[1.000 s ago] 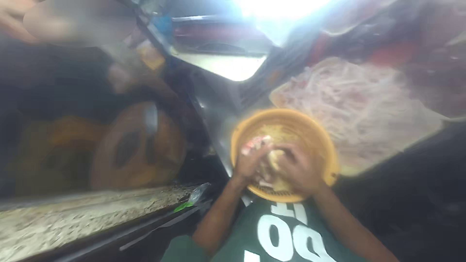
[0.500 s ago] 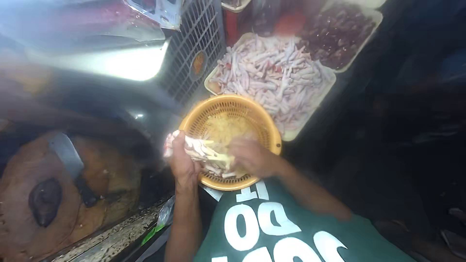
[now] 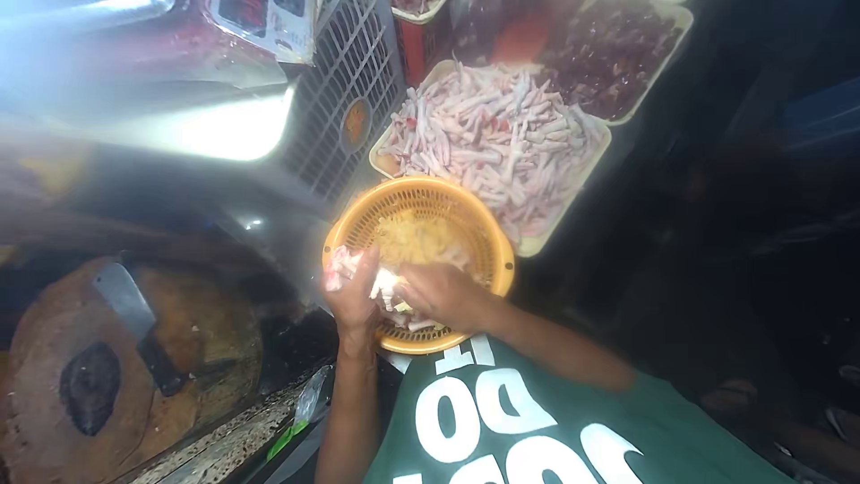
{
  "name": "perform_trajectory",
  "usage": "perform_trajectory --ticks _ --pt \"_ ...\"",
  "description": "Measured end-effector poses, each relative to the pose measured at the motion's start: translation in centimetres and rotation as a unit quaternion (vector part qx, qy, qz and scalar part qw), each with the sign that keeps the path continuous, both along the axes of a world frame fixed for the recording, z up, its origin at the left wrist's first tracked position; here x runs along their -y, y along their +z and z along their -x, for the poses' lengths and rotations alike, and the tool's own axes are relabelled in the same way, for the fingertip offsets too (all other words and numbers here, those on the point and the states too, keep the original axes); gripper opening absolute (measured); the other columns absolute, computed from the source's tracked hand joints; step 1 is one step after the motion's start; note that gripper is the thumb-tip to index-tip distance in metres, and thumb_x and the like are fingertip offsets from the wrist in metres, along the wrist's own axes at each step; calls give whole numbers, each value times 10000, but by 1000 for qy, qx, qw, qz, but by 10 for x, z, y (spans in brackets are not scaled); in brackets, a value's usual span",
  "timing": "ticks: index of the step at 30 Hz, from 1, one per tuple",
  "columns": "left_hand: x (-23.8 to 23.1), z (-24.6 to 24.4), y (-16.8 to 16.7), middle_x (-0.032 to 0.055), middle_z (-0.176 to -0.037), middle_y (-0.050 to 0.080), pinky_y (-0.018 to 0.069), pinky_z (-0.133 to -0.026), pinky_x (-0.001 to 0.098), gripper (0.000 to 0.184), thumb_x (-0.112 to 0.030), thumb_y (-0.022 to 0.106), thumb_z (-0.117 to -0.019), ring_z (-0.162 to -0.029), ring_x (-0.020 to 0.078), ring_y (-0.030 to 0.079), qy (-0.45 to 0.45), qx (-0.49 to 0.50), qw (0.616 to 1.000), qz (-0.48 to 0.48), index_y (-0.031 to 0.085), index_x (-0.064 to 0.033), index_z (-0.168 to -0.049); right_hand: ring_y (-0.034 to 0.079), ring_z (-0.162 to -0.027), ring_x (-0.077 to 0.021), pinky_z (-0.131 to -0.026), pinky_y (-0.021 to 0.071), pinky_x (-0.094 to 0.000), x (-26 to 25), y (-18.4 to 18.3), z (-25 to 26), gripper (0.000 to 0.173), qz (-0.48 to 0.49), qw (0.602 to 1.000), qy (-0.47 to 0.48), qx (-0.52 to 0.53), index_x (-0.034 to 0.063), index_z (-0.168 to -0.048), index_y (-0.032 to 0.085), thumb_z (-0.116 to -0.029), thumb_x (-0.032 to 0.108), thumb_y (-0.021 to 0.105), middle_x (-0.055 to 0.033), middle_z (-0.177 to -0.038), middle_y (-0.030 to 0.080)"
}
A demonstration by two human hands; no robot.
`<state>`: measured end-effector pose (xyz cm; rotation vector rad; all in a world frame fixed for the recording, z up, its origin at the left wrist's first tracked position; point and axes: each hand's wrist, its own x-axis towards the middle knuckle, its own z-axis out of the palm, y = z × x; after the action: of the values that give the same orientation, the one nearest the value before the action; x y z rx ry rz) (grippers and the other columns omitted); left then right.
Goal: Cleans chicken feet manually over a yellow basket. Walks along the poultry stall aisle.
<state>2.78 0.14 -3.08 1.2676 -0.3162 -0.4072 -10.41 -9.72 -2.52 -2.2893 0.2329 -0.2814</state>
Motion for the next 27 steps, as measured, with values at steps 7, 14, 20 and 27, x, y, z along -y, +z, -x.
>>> perform_trajectory --ticks 7,14,20,27 --pt "-6 -25 -5 10 -697 626 563 -520 325 134 -273 634 -1007 -579 121 622 116 -111 987 3 628 -139 -1006 595 -655 -227 -615 484 -411 -4 -13 19 328 -35 998 5 54 50 -890 614 -1071 252 430 -86 -696 575" --pt "0 -7 3 12 -697 624 558 -481 285 241 -193 761 -920 -531 111 610 63 -53 997 1 583 -120 -1064 671 -851 -173 -803 585 -398 -3 -7 -9 433 -173 985 -10 -3 60 -1314 572 -1075 412 495 -96 -979 684" --pt "6 -3 -5 24 -722 639 574 -524 294 210 -217 738 -935 -578 109 631 61 -101 993 27 616 -105 -1064 697 -805 -252 -738 578 -422 -16 -17 -2 293 -92 991 -13 100 -37 -1076 664 -1038 222 534 -156 -847 692" --pt "-12 -53 16 -42 -630 590 565 -512 270 308 -412 517 -1057 -536 78 607 -64 -172 980 74 626 -213 -849 600 -685 -253 -648 484 -408 -19 -2 17 251 26 923 120 364 71 -857 641 -1027 176 488 -98 -727 615"
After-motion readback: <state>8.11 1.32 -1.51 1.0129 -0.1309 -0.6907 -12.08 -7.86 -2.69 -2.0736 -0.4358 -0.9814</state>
